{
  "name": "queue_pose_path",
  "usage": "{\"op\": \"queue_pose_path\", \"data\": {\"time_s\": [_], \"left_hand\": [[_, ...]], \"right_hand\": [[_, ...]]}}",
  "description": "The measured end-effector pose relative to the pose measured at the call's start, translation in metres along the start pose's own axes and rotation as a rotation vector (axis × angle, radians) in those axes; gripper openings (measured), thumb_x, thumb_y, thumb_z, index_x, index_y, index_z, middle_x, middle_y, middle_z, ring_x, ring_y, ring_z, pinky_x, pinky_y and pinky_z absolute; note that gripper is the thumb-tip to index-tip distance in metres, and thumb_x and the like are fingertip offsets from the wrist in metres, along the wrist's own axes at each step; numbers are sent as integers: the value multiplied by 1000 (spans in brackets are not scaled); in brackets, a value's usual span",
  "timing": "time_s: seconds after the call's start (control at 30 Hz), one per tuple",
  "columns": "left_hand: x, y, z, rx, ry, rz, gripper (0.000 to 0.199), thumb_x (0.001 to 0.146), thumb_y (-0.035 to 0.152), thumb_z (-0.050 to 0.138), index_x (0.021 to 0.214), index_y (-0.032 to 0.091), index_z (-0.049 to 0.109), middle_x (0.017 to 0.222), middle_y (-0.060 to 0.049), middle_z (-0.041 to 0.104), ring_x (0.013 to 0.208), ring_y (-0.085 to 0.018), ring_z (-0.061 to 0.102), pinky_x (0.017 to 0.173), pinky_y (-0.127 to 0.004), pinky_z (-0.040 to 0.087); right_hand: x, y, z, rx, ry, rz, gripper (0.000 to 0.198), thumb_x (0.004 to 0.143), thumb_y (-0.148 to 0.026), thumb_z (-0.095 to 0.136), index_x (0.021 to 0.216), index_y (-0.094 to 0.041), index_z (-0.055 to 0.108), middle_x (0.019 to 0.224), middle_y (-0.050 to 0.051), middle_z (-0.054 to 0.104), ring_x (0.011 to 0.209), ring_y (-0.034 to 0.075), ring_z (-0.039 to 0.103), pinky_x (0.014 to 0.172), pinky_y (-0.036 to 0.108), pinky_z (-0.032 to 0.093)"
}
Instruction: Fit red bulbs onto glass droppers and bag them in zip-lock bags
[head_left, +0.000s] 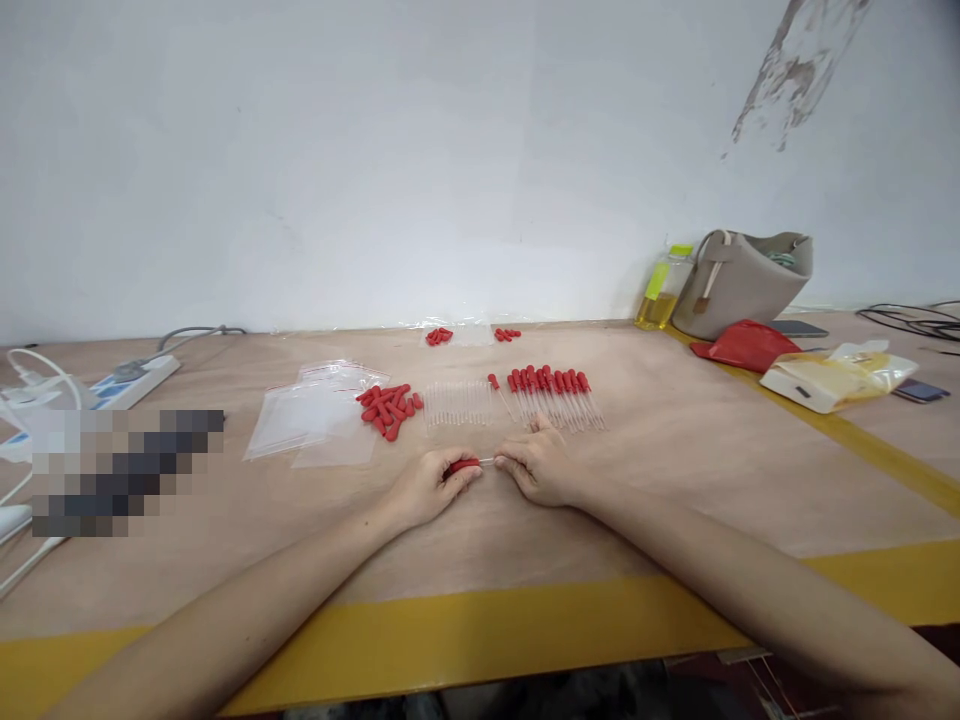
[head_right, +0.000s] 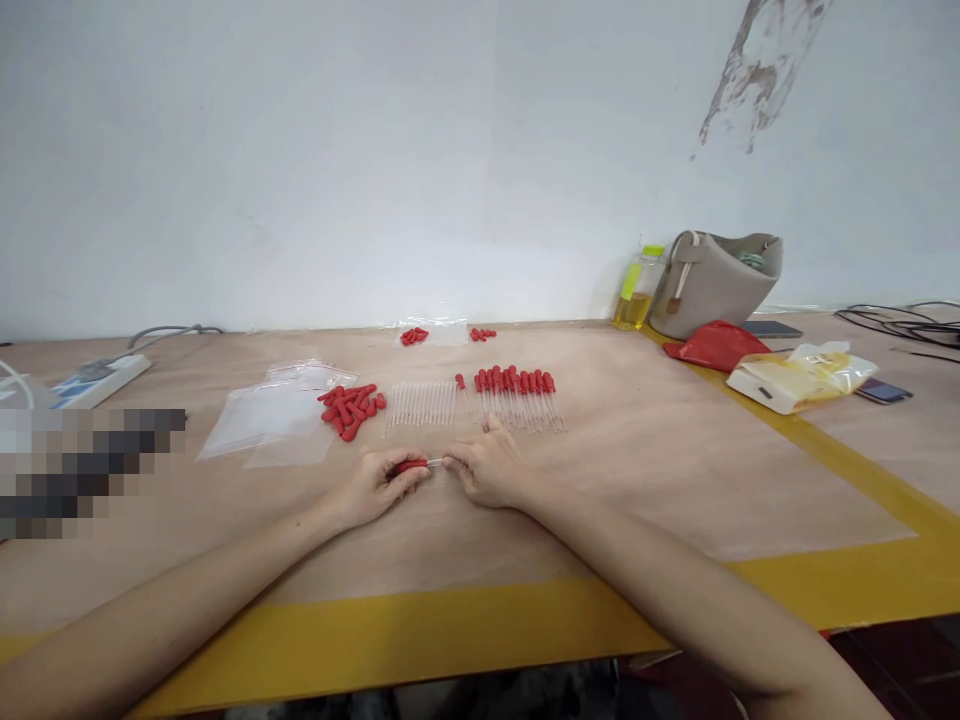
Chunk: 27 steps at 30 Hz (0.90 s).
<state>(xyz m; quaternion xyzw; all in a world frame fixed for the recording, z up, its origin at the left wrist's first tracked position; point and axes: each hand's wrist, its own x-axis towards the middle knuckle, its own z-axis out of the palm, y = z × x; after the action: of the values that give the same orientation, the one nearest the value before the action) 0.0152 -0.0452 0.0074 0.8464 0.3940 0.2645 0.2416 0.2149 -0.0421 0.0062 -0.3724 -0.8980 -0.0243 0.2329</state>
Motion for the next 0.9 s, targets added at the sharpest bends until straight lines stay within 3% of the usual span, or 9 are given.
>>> {"op": "queue_pose_path", "data": {"time_s": [0.13, 0.27, 0.37, 0.47, 0.6, 0.73, 0.9], "left_hand": [[3, -2, -1, 19, 1, 27, 23, 85, 31, 43, 78, 16, 59, 55, 3, 52, 50, -9, 46, 50, -19, 37], [7, -8, -7, 69, 46, 115, 19, 84, 29, 47, 88, 18, 61, 74, 0, 62, 64, -11, 54, 60, -22, 42], [6, -14, -15, 157, 115, 182, 25, 80, 32, 52, 102, 20, 57, 84, -2, 60, 67, -12, 54, 61, -23, 43], [4, -20, -20, 265, 205, 164, 27, 79, 32, 53, 103, 19, 54, 82, -2, 54, 66, -13, 51, 59, -23, 42], [5, -22, -20, 323, 277, 133, 14, 82, 29, 47, 78, 17, 52, 73, -1, 49, 61, -12, 47, 57, -23, 38], [7, -19, -18, 294, 182, 115, 19, 80, 31, 49, 68, 17, 43, 59, 3, 45, 51, -10, 43, 50, -22, 32], [5, -17, -20, 281, 126, 40, 16, 80, 32, 47, 74, 19, 42, 49, 7, 38, 45, -10, 38, 47, -21, 26]], "right_hand": [[4, -3, -2, -34, -26, 4, 25, 84, -21, 37, 71, -16, 58, 65, 1, 63, 53, 9, 42, 68, 29, 19], [4, -9, -14, -126, -37, -22, 28, 85, -26, 36, 75, -17, 61, 69, 4, 63, 60, 12, 47, 74, 32, 21], [0, -8, -24, -153, -67, 9, 26, 83, -27, 40, 73, -17, 62, 72, 6, 63, 72, 16, 51, 74, 32, 25], [-3, 5, -31, -5, -57, 218, 25, 81, -28, 42, 74, -17, 63, 73, 5, 63, 67, 14, 53, 63, 25, 32], [11, 32, -34, 190, 12, 600, 27, 76, -34, 46, 63, -17, 62, 59, 1, 60, 56, 12, 52, 52, 21, 34], [40, 42, -28, 56, 32, 805, 32, 74, -41, 46, 56, -18, 61, 61, 2, 62, 62, 15, 56, 55, 22, 36], [67, 36, -8, -157, -26, 903, 34, 78, -42, 42, 78, -17, 65, 80, 10, 65, 75, 21, 59, 62, 29, 41]]}}
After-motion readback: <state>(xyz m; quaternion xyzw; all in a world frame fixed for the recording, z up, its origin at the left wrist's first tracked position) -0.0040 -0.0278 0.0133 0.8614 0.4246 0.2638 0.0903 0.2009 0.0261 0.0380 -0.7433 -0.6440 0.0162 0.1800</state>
